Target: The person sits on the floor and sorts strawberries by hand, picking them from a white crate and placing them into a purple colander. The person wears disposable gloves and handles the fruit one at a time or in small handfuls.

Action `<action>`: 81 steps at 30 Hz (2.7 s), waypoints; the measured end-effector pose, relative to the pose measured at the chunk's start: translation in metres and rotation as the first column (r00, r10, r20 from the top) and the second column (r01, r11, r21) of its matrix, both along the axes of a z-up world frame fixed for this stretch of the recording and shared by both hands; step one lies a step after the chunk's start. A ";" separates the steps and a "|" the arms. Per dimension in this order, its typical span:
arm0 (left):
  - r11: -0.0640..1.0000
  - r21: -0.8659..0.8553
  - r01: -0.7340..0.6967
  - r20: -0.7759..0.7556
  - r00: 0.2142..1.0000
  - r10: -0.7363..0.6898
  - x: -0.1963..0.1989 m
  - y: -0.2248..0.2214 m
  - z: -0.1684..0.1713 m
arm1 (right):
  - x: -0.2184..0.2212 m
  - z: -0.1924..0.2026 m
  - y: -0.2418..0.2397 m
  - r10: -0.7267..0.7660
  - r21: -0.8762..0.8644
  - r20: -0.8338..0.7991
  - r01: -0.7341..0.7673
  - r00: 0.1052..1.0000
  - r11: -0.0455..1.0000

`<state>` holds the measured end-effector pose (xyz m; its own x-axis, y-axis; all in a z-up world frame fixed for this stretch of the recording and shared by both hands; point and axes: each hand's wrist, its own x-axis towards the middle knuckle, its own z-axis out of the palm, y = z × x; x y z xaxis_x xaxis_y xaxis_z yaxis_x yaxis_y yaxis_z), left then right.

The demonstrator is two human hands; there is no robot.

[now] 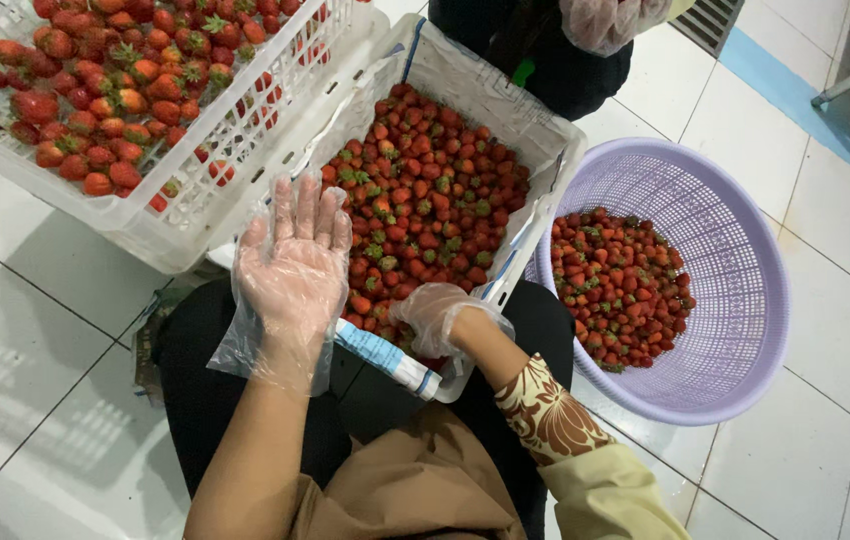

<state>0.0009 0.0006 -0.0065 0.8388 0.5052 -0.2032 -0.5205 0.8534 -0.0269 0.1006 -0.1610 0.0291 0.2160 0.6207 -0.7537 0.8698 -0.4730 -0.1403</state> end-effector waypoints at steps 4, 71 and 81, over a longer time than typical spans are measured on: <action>1.000 -0.018 -0.014 -0.008 1.000 0.014 -0.001 0.002 0.004 | 0.015 0.003 -0.004 0.049 0.061 -0.087 -0.044 0.995 0.997; 1.000 0.012 0.011 -0.140 0.990 -0.009 0.003 -0.001 -0.002 | -0.003 -0.002 -0.003 -0.094 0.034 -0.124 0.099 0.988 0.994; 0.999 -0.028 0.042 -0.057 0.997 -0.044 0.002 0.003 -0.016 | -0.004 -0.006 -0.008 -0.078 0.161 -0.116 0.096 0.990 0.982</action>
<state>0.0030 0.0037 -0.0230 0.8462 0.4625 -0.2645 -0.4846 0.8745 -0.0214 0.0970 -0.1688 0.0229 0.1971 0.7215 -0.6638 0.8017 -0.5084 -0.3145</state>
